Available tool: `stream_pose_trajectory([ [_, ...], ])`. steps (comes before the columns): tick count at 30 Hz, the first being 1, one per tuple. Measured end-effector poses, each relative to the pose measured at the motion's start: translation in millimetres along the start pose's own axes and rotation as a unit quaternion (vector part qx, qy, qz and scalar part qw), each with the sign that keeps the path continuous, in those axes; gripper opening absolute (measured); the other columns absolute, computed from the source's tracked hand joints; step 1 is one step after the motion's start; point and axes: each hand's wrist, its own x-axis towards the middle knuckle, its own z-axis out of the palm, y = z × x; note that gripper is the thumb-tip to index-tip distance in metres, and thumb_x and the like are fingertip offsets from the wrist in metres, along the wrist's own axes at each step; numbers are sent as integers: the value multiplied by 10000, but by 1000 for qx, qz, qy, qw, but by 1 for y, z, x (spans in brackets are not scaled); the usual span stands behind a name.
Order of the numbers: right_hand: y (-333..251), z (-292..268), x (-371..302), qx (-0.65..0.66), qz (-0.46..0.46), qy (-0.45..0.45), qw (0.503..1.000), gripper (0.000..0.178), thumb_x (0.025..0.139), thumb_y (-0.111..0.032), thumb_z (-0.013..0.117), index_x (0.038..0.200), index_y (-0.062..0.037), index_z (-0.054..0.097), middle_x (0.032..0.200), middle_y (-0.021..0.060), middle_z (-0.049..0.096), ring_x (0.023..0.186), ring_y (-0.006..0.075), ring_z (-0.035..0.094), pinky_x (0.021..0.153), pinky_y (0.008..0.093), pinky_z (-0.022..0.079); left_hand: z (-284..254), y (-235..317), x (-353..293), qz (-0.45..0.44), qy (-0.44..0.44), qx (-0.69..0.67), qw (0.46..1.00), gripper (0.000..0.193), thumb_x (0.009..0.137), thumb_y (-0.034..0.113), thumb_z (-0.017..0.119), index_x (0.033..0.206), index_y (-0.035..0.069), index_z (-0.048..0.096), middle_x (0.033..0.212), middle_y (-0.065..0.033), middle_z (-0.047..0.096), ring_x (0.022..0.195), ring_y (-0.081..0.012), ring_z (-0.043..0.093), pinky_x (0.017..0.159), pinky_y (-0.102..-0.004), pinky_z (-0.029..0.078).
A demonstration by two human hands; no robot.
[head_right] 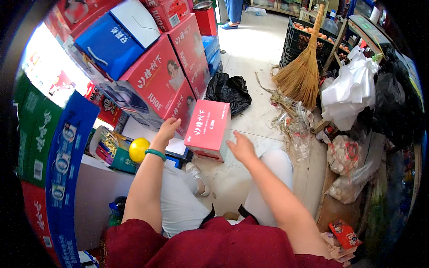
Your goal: The person sits on the floor in a cluttered store and organizes gift bags. They pick up a blue gift bag, wipe it with a cloth, then handle a red gift bag, wiping it as well. The person stacks the cleaned bags and places them into a basket.
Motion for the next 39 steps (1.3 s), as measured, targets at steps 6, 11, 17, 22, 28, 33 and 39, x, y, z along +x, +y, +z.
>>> stream_pose_trajectory([
  [6, 35, 95, 22, 138, 204, -110, 963, 690, 826, -403, 566, 1284, 86, 403, 1231, 290, 495, 1146, 377, 496, 948, 384, 406, 65, -108, 67, -108, -4, 10, 994, 661, 821, 402, 611, 1245, -81, 456, 1252, -265, 497, 1175, -352, 487, 955, -376, 392],
  [11, 59, 122, 26, 158, 207, -111, 959, 642, 874, -443, 500, 1301, 27, 406, 1231, 269, 509, 1148, 358, 501, 926, 384, 410, 84, -108, 71, -108, -37, 120, 986, 538, 801, 406, 632, 1119, -25, 577, 1086, -208, 616, 1047, -343, 575, 885, -383, 435],
  [17, 72, 109, 48, 76, 231, -35, 969, 422, 881, -374, 483, 1118, -28, 536, 1014, 237, 616, 965, 391, 582, 836, 450, 448, 99, -54, 37, -187, -97, 94, 973, 460, 818, 360, 622, 1125, 24, 560, 930, -138, 635, 758, -294, 637, 452, -432, 501],
  [22, 78, 81, 50, -31, 245, 75, 966, 357, 863, -336, 517, 1034, -29, 576, 916, 229, 635, 876, 411, 600, 771, 485, 462, 132, -63, 7, -132, -147, -29, 980, 403, 844, 225, 587, 1188, 28, 514, 1037, -152, 606, 787, -290, 640, 482, -394, 548],
  [28, 88, 75, 26, -53, 189, 60, 979, 261, 849, -284, 546, 975, -59, 590, 828, 213, 639, 799, 400, 611, 708, 487, 475, 123, -41, 2, -111, -145, 16, 983, 487, 798, 236, 623, 1213, 26, 478, 1011, -159, 613, 736, -283, 646, 464, -377, 542],
  [33, 68, 77, -8, -10, 191, 31, 981, 280, 831, -250, 564, 961, -2, 582, 855, 212, 639, 837, 393, 610, 737, 458, 474, 116, -28, 15, -67, -171, 109, 977, 500, 759, 326, 647, 1151, 37, 535, 989, -183, 628, 672, -297, 640, 493, -365, 519],
  [39, 68, 91, -3, 57, 201, 9, 978, 321, 813, -239, 588, 1010, 11, 555, 955, 240, 620, 911, 400, 588, 788, 461, 457, 123, -74, 38, 138, -150, 92, 975, 629, 733, 356, 689, 1240, 40, 491, 1157, -222, 565, 1113, -349, 519, 954, -406, 400],
])
